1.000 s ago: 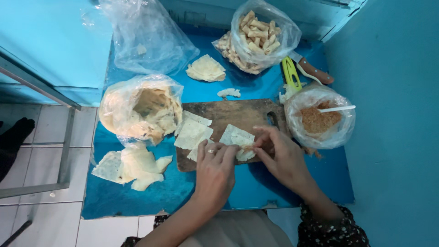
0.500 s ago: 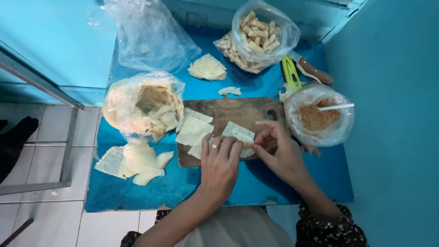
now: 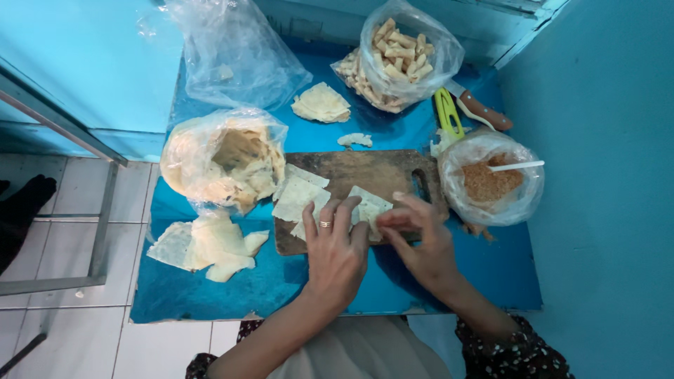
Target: The person sits at a low table and folds small square dough wrappers by hand, pressing each folded piece and placing it on a wooden cutting board. Folded pieces accumulate on the board while a bowl of filling and bags of dough sheets and crackers sit nearby.
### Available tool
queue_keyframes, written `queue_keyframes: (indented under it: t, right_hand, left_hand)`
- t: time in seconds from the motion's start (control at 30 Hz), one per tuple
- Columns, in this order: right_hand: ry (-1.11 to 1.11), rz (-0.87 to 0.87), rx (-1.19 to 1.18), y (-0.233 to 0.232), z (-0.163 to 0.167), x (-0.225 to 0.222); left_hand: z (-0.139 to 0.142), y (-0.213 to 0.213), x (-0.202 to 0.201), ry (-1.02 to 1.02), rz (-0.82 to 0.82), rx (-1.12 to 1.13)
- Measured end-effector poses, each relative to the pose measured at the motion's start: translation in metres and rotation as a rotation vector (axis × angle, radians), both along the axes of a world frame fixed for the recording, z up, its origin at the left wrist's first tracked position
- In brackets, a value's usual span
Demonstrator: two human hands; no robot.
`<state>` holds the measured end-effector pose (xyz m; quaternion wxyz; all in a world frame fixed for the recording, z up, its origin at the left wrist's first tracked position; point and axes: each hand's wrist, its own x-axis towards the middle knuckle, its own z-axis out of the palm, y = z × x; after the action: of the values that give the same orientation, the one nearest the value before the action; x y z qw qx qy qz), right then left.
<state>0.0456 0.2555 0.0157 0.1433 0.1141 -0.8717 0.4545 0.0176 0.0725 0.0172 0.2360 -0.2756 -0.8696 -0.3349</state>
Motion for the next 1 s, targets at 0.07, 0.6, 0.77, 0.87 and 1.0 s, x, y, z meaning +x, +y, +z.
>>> queue_keyframes:
  t: [0.07,0.6,0.77,0.87,1.0]
  right_hand:
    - [0.044,0.004,0.11,0.0,0.0,0.0]
    - [0.088,0.257,0.354,0.025,0.031,-0.034]
    - [-0.509,0.131,0.031,0.025,0.029,-0.054]
    - [-0.261,0.162,0.083,0.018,0.027,-0.057]
    - [-0.082,0.143,0.205,0.015,0.025,-0.05]
  left_hand:
    - [0.001,-0.001,0.0,0.012,0.002,0.002]
    - [-0.005,-0.008,-0.029,-0.134,-0.183,-0.053]
    - [0.0,-0.003,-0.027,-0.069,-0.136,-0.14]
    - [0.003,0.0,-0.035,-0.116,-0.095,-0.04]
    - [0.003,0.003,-0.038,-0.246,-0.073,0.156]
